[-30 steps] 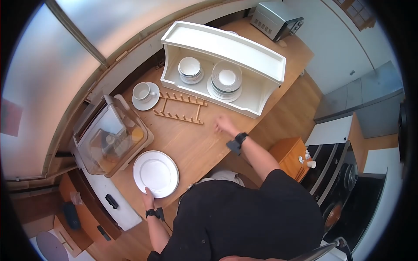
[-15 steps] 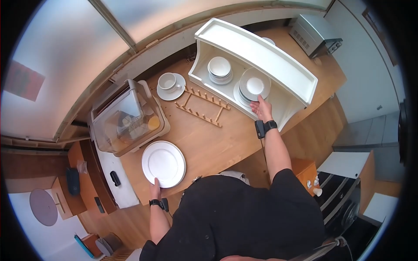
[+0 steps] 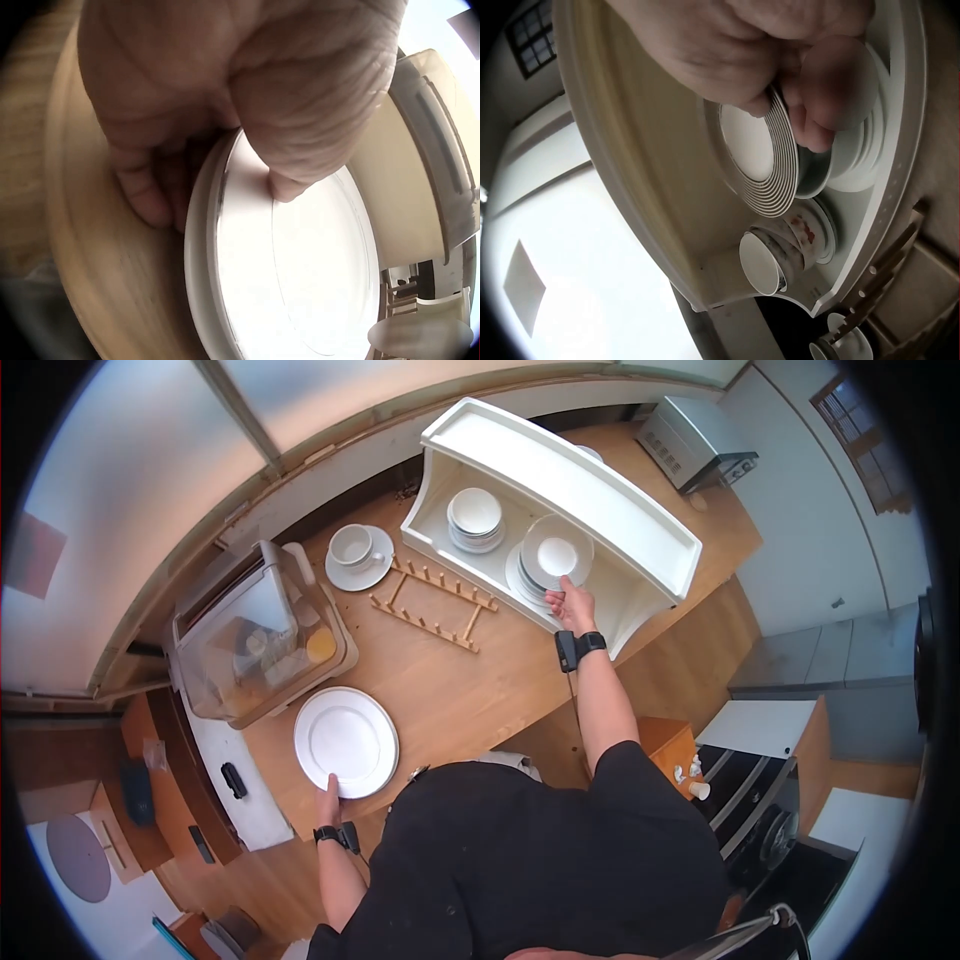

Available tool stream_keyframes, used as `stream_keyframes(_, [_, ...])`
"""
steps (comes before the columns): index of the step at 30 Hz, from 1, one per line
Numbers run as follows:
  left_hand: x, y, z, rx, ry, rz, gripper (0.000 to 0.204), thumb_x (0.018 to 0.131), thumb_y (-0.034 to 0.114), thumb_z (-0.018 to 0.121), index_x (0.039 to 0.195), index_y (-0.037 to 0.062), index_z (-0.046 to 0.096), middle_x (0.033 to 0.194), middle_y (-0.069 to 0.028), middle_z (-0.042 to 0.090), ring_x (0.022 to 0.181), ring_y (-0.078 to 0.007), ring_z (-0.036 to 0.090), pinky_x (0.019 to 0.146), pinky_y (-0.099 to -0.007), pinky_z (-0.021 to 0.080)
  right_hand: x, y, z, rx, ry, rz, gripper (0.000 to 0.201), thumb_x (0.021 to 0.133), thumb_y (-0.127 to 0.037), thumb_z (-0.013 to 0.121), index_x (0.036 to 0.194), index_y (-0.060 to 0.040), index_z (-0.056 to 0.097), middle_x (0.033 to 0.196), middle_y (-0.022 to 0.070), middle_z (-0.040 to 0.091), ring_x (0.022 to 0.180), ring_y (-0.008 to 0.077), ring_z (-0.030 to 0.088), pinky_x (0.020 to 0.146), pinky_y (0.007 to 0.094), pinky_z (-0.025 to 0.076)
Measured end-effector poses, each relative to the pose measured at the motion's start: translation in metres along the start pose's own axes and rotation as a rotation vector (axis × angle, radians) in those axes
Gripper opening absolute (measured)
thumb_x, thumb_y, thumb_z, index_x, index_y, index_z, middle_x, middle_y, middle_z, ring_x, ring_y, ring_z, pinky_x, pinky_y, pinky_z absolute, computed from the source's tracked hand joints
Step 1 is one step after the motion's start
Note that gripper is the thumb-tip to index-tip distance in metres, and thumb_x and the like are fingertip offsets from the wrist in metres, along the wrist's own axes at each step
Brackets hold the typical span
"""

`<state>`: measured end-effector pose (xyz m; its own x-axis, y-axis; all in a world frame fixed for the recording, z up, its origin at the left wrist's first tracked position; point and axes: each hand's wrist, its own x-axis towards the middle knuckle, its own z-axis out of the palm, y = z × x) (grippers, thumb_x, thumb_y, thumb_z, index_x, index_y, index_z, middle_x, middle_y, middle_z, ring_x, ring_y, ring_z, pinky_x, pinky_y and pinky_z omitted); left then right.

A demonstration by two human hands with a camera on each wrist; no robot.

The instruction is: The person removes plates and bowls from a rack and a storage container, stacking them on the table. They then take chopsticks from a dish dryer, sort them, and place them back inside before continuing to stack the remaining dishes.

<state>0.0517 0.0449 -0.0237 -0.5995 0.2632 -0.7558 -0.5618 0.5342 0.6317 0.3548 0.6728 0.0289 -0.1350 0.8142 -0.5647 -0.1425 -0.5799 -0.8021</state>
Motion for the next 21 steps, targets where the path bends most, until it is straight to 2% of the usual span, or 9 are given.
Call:
stream_keyframes(2, [0.009,-0.009,-0.008,0.009,-0.014,0.043,0.057,0.101,0.042,0.053,0.144,0.0065,0.039,0.121,-0.0098,0.061,0.100,-0.0213,0.064,0.068,-0.0336,0.055,0.011,0.007,-0.008,0.031,-0.048,-0.029,0.032,0.098,-0.031,0.063,0.108,-0.0019,0.055,0.086,0.0156,0.069,0.062,0.0135,0.064,0.045,0.0210,0.047])
stream_keyframes(3, [0.005,-0.006,-0.006,-0.013,-0.030,0.054,0.060,0.101,0.043,0.053,0.146,0.0059,0.038,0.125,-0.0101,0.061,0.103,-0.0217,0.063,0.070,-0.0353,0.056,0.022,0.011,-0.016,0.062,-0.100,-0.024,0.032,0.098,-0.033,0.063,0.108,-0.0031,0.055,0.083,0.0134,0.068,0.061,0.0120,0.062,0.045,0.0207,0.046])
stream_keyframes(6, [0.005,-0.002,-0.011,0.014,-0.036,0.043,0.062,0.100,0.043,0.055,0.144,0.0017,0.040,0.129,-0.0124,0.060,0.106,-0.0223,0.064,0.077,-0.0381,0.059,0.037,0.012,-0.033,0.027,-0.198,-0.031,0.033,0.097,-0.036,0.065,0.107,-0.0054,0.057,0.081,0.0092,0.066,0.058,0.0085,0.057,0.046,0.0188,0.045])
stream_keyframes(7, [0.004,0.001,-0.012,0.007,-0.037,0.020,0.060,0.101,0.037,0.056,0.144,-0.0014,0.042,0.133,-0.0137,0.059,0.115,-0.0233,0.060,0.093,-0.0397,0.053,0.032,0.009,-0.034,0.046,-0.207,-0.051,0.032,0.097,-0.036,0.064,0.107,-0.0060,0.058,0.082,0.0086,0.066,0.059,0.0083,0.057,0.047,0.0185,0.045])
stream_keyframes(8, [0.007,0.001,-0.014,0.031,-0.028,0.042,0.058,0.100,0.036,0.056,0.142,-0.0023,0.044,0.129,-0.0146,0.061,0.112,-0.0234,0.062,0.090,-0.0397,0.055,0.022,0.006,-0.033,0.065,-0.211,-0.076,0.031,0.098,-0.036,0.064,0.107,-0.0067,0.058,0.082,0.0080,0.066,0.059,0.0082,0.056,0.048,0.0181,0.045])
stream_keyframes(10, [-0.013,0.030,-0.009,0.023,-0.039,-0.066,0.055,0.101,0.037,0.055,0.137,-0.0034,0.047,0.123,-0.0158,0.064,0.103,-0.0251,0.067,0.079,-0.0398,0.060,-0.010,0.002,-0.027,0.065,-0.224,-0.157,0.031,0.100,-0.034,0.059,0.113,-0.0056,0.057,0.082,0.0081,0.068,0.059,0.0083,0.057,0.051,0.0202,0.046])
stream_keyframes(13, [-0.017,0.039,-0.011,0.030,-0.047,-0.071,0.052,0.100,0.038,0.056,0.135,0.0003,0.049,0.115,-0.0139,0.065,0.098,-0.0228,0.067,0.077,-0.0382,0.060,-0.067,0.008,-0.018,-0.063,-0.257,-0.159,0.026,0.101,-0.031,0.058,0.111,-0.0069,0.059,0.081,0.0058,0.068,0.060,0.0075,0.057,0.052,0.0201,0.046])
stream_keyframes(17, [-0.006,0.033,-0.020,0.030,-0.105,-0.091,0.049,0.100,0.038,0.056,0.133,0.0021,0.052,0.111,-0.0121,0.066,0.094,-0.0204,0.068,0.076,-0.0359,0.060,-0.131,0.052,-0.006,-0.420,-0.435,-0.019,0.022,0.101,-0.030,0.060,0.097,-0.0090,0.065,0.076,0.0045,0.069,0.057,0.0068,0.060,0.052,0.0200,0.047])
stream_keyframes(21, [-0.012,0.047,-0.027,0.040,-0.191,-0.094,0.053,0.100,0.040,0.056,0.136,0.0027,0.048,0.115,-0.0125,0.065,0.097,-0.0210,0.067,0.078,-0.0351,0.060,-0.197,0.119,0.060,-0.611,-0.630,0.094,0.026,0.100,-0.031,0.060,0.109,-0.0065,0.064,0.082,0.0020,0.070,0.063,0.0057,0.061,0.057,0.0185,0.045])
